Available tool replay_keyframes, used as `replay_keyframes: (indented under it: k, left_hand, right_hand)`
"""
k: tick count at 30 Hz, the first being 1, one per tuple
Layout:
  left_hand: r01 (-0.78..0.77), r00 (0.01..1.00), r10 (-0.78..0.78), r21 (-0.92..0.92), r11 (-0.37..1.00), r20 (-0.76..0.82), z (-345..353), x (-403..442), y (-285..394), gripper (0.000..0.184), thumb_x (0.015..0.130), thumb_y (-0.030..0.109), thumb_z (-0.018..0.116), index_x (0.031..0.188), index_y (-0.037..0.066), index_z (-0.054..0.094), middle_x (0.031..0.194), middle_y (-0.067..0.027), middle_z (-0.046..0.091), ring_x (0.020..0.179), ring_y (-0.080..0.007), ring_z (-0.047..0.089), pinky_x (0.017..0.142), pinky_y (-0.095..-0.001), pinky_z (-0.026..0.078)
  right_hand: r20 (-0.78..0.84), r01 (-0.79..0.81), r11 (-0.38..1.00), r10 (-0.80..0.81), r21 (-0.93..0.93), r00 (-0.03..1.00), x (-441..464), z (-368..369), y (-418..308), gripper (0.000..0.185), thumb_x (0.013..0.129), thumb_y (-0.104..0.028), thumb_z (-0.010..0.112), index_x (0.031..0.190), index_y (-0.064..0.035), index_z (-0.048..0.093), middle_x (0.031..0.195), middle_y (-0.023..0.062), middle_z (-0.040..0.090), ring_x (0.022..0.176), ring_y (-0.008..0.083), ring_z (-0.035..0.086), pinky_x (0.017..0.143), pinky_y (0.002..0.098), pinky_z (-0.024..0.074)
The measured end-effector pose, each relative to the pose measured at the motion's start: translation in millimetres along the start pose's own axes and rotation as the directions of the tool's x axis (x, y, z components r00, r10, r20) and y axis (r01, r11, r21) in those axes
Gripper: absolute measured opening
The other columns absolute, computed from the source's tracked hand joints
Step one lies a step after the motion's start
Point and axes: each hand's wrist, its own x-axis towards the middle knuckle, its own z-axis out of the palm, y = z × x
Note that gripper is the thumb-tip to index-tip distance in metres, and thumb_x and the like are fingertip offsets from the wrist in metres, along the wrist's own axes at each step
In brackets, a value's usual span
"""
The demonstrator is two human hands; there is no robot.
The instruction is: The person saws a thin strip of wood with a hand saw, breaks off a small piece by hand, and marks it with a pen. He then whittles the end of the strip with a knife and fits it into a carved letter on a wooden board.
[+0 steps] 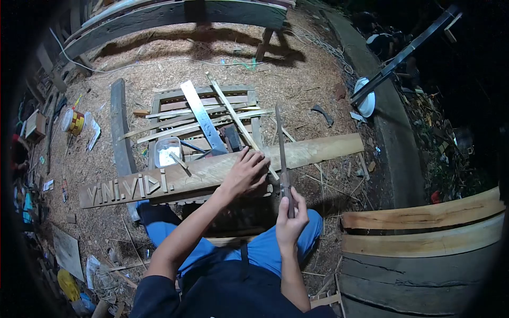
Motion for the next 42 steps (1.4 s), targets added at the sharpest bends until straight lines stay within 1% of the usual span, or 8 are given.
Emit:
replay_keyframes:
  k: [7,14,18,21,26,33,38,42]
  left_hand:
    - [0.030,0.999,-0.030,-0.014,0.999,0.027,-3.4,1.9,-13.1,0.044,0.091,0.014,0.061,0.135,0.012,0.060,0.143,-0.0160,0.052,0.144,-0.0339,0.043,0.126,-0.0537,0.026]
    - [-0.109,0.981,0.106,0.008,0.994,0.161,-10.5,12.1,-19.6,0.037,0.087,0.012,0.061,0.124,0.016,0.063,0.137,-0.0083,0.058,0.143,-0.0257,0.048,0.131,-0.0519,0.019]
    - [-0.219,0.942,0.196,0.055,0.974,0.273,-18.2,16.3,-18.1,0.038,0.087,0.013,0.063,0.125,0.018,0.062,0.131,-0.0061,0.058,0.137,-0.0242,0.052,0.131,-0.0500,0.021]
    - [-0.347,0.917,0.343,-0.018,0.938,0.202,-14.5,18.1,-17.9,0.039,0.084,0.012,0.064,0.122,0.017,0.060,0.126,-0.0075,0.058,0.134,-0.0255,0.053,0.129,-0.0474,0.026]
    - [-0.388,0.885,0.415,-0.157,0.908,0.210,-26.4,27.0,-2.4,0.035,0.087,0.015,0.062,0.121,0.015,0.064,0.125,-0.0064,0.061,0.126,-0.0267,0.058,0.110,-0.0432,0.045]
    - [-0.488,0.872,0.485,0.041,0.872,0.069,-61.2,37.2,17.0,0.030,0.083,0.020,0.072,0.113,0.019,0.067,0.116,0.0010,0.064,0.108,-0.0186,0.063,0.102,-0.0390,0.048]
    - [-0.266,0.959,0.245,0.147,0.953,0.146,-94.7,13.2,30.8,0.025,0.085,0.024,0.074,0.110,0.017,0.070,0.109,0.0035,0.068,0.107,-0.0179,0.064,0.098,-0.0374,0.048]
    - [-0.063,0.997,0.071,0.165,0.984,-0.043,-119.0,-5.0,36.2,0.025,0.085,0.013,0.073,0.110,0.012,0.072,0.100,-0.0014,0.071,0.095,-0.0205,0.065,0.092,-0.0370,0.049]
  right_hand:
    - [0.112,-0.036,0.917,0.088,-0.396,0.990,40.6,8.1,8.3,0.035,0.099,-0.016,0.062,0.131,-0.0033,0.066,0.115,0.0239,0.074,0.100,0.0402,0.074,0.084,0.0469,0.0584]
    - [0.201,0.226,0.872,-0.151,-0.434,0.968,43.4,13.2,48.7,0.036,0.100,-0.019,0.061,0.135,-0.0110,0.065,0.088,0.0216,0.074,0.077,0.0401,0.072,0.071,0.0510,0.0551]
    - [0.220,0.207,0.857,-0.114,-0.472,0.969,42.1,8.9,48.0,0.037,0.100,-0.020,0.063,0.136,-0.0134,0.065,0.082,0.0205,0.073,0.073,0.0405,0.070,0.070,0.0517,0.0533]
    - [0.197,0.176,0.865,-0.091,-0.469,0.976,45.1,4.3,40.8,0.035,0.097,-0.016,0.066,0.132,-0.0080,0.068,0.102,0.0205,0.076,0.086,0.0385,0.074,0.076,0.0469,0.0570]
    - [0.141,0.199,0.880,-0.152,-0.431,0.978,46.8,0.1,35.8,0.033,0.098,-0.015,0.067,0.130,-0.0091,0.069,0.101,0.0197,0.076,0.087,0.0388,0.074,0.076,0.0474,0.0565]
    - [0.076,0.168,0.923,-0.151,-0.345,0.986,52.6,-4.2,29.9,0.031,0.099,-0.016,0.066,0.129,-0.0096,0.069,0.103,0.0207,0.076,0.089,0.0397,0.074,0.077,0.0479,0.0563]
    - [0.190,0.174,0.922,-0.113,-0.346,0.975,53.3,8.1,28.9,0.036,0.100,-0.019,0.067,0.136,-0.0113,0.064,0.100,0.0212,0.074,0.088,0.0413,0.071,0.078,0.0500,0.0530]
    - [0.305,0.337,0.818,-0.209,-0.467,0.929,50.2,22.2,34.6,0.045,0.093,-0.016,0.075,0.137,-0.0121,0.064,0.094,0.0146,0.073,0.085,0.0332,0.066,0.079,0.0461,0.0487]
